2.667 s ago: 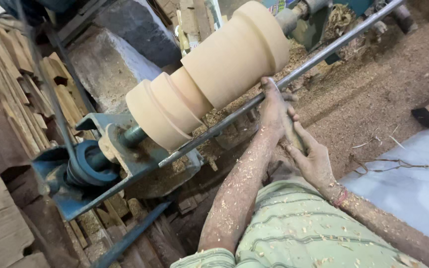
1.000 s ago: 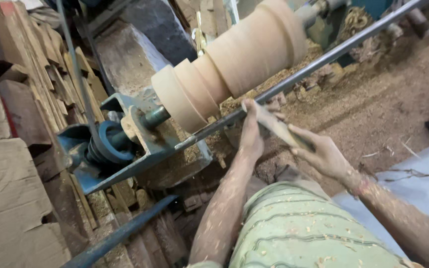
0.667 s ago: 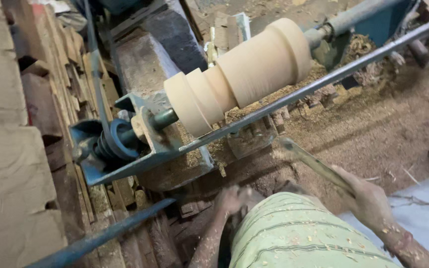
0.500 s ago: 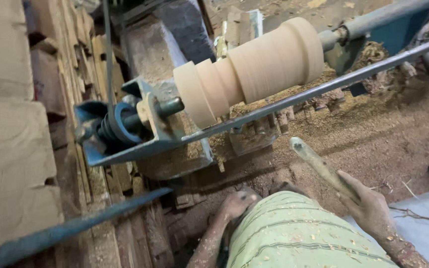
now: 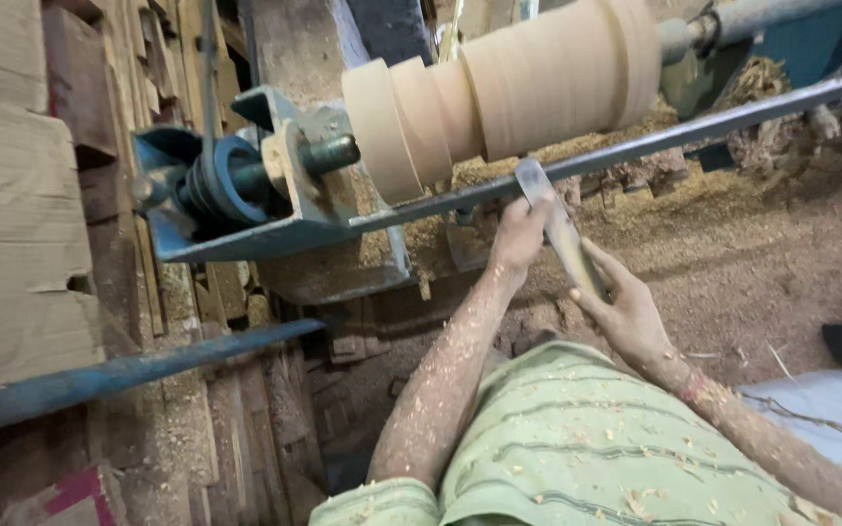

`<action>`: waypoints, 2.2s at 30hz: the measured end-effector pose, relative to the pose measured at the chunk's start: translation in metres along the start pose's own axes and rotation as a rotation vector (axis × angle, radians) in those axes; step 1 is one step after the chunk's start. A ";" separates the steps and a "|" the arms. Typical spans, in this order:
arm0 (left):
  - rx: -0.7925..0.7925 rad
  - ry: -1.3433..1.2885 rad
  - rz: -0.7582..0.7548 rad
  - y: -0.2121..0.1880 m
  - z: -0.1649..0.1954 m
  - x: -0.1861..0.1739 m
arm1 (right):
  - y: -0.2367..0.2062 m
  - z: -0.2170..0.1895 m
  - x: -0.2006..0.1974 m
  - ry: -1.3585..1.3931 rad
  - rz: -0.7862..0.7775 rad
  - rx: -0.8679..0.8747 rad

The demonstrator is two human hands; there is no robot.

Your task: The person holds a chisel against a wooden workpiece spinning on a lathe, shaping its profile while bracing the tool on the tool rest. They reposition the chisel along the rest and continue cutting the rotating wood throughout the clip.

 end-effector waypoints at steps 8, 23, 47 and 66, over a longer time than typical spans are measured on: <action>0.072 0.248 0.284 -0.006 0.014 0.004 | 0.011 -0.004 0.004 -0.157 0.022 -0.124; 0.165 -0.009 0.301 -0.017 0.022 0.006 | 0.031 -0.005 -0.015 -0.245 -0.101 -0.317; 0.107 0.163 0.208 0.000 0.008 0.007 | 0.008 0.003 0.013 -0.165 0.101 -0.218; -0.083 -0.026 0.016 0.003 0.022 0.033 | -0.003 0.027 0.028 0.080 0.218 0.016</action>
Point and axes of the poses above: each hand's wrist, its own y-axis towards the middle knuckle, its own x-axis out of the palm, z = x × y, the point moved 1 cm from there along y, towards the middle knuckle, and after that the axes turned 6 degrees about -x, right-handed, at the moved point
